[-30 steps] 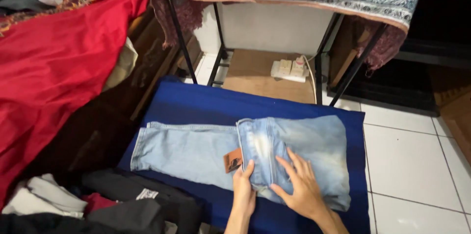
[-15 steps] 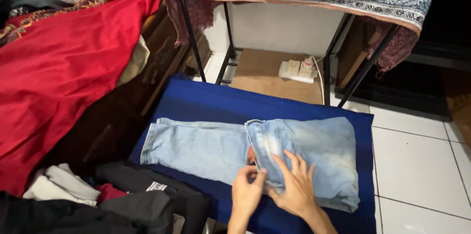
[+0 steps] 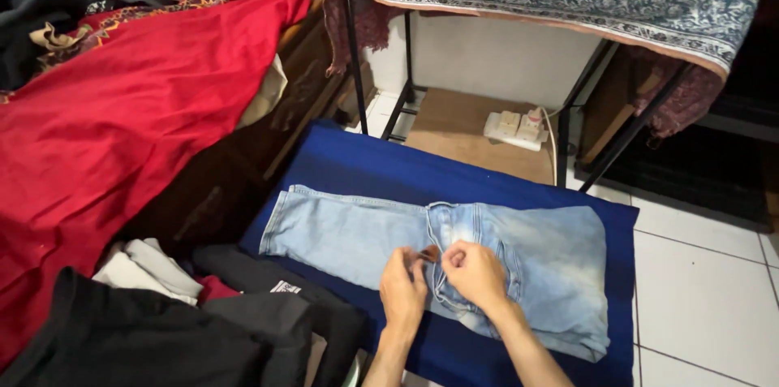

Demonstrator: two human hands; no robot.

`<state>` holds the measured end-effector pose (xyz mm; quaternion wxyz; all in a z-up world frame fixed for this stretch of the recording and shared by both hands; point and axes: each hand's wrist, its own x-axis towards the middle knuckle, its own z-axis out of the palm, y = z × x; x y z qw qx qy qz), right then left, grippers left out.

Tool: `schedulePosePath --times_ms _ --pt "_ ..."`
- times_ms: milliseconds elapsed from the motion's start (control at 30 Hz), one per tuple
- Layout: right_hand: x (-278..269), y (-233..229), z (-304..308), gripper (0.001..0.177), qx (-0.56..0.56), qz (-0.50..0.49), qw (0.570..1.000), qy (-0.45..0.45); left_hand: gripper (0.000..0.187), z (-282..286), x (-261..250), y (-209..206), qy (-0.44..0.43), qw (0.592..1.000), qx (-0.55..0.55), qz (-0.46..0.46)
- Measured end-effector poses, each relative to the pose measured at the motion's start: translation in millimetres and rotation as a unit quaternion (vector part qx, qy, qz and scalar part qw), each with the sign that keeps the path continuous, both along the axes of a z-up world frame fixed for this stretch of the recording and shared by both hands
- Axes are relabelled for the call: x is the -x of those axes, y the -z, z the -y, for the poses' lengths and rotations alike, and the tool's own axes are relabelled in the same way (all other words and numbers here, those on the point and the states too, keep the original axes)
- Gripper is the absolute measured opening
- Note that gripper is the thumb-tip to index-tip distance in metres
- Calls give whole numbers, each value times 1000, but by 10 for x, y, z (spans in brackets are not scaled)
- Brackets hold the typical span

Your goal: Folding a black t-shirt, blue jeans, and tan trousers on a low surface in a bedroom.

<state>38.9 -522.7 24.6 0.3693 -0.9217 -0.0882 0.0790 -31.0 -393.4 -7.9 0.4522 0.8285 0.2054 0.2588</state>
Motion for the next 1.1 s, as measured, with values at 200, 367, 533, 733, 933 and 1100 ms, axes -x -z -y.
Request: schedulePosePath --times_ms 200,367,533,733,933,1100 --pt "-221 542 308 12 -317 51 947 -28 16 87 -25 -463 21 991 -88 94" --pt "-218 597 411 12 -398 -70 914 33 16 213 -50 -397 19 983 -71 169" --pt "-251 599 466 12 -472 -86 876 46 27 132 -131 285 12 996 67 -58" --pt "-197 702 366 12 -376 -17 926 -29 62 243 -310 479 38 928 361 -89" --pt "-50 501 350 14 -402 -11 913 -65 68 188 -534 981 199 799 564 -62" --pt "134 348 178 18 -206 132 963 -117 76 113 -322 188 155 716 663 -155"
